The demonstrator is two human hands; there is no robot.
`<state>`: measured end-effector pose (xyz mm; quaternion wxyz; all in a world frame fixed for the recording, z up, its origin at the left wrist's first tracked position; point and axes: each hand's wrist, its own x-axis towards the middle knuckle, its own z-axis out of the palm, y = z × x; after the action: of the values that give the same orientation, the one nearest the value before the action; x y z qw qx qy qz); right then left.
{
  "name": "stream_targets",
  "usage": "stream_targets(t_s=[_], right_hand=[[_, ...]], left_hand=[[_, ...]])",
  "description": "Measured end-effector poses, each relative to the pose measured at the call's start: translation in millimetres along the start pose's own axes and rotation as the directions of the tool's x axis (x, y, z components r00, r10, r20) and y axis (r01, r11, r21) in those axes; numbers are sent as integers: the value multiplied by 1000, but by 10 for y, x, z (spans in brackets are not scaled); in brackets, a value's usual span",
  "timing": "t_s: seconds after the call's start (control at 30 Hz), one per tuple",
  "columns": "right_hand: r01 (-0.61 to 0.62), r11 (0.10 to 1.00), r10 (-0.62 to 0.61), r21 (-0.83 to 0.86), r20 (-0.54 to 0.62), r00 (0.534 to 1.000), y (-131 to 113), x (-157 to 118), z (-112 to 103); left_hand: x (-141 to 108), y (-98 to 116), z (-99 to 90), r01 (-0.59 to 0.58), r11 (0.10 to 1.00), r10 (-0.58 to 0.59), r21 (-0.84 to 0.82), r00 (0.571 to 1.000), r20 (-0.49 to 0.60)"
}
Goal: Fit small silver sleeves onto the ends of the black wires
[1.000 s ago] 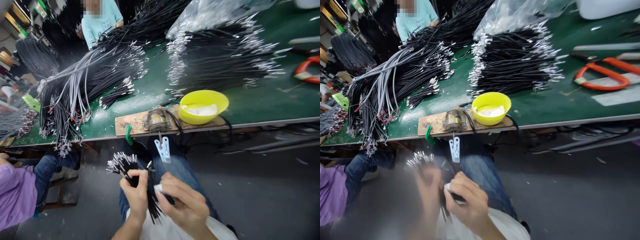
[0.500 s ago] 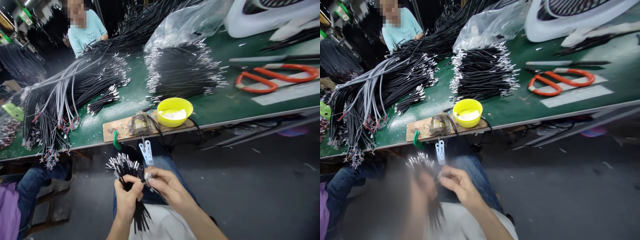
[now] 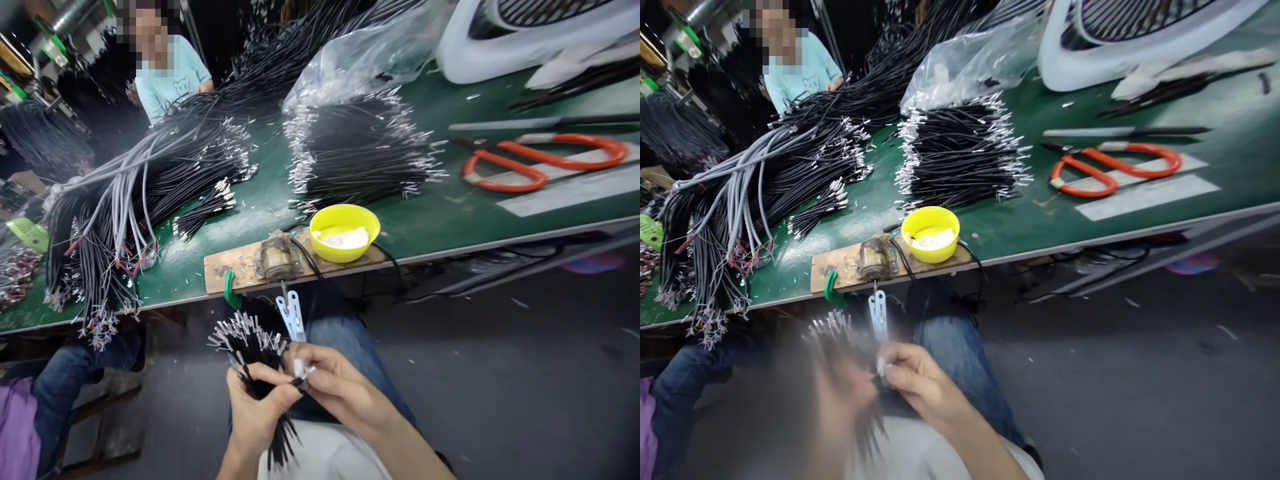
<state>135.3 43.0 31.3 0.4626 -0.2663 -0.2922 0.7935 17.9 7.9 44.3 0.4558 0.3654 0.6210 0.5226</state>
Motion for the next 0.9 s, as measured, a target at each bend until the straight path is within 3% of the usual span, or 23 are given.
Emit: stream_targets(t_s=[0.1,0.23,0.3,0.4,0.6,0.9], right_hand=[[-96,995,97,29,-15,995,-42,94,-36],[51,990,-75,-128,-191,979,-183,291,-40],[87,983,-116,-165,-181,977,-251,384,3],[39,993,-53,-108,-135,989,-310,467,97],[-35,998,46,60,-204,978,-331,487,201],[-48,995,68,83,-244,967,-225,496,133]], left_hand=[[3,23,15,-41,999,41,10,999,16],[-23,55,7,-130,989,132,66,991,-21],[-24,77,3,-158,984,161,77,986,-38],[8,123,18,-181,980,186,83,981,-60],[88,224,117,-161,976,180,147,976,-122],[84,196,136,-131,983,146,127,983,-113]])
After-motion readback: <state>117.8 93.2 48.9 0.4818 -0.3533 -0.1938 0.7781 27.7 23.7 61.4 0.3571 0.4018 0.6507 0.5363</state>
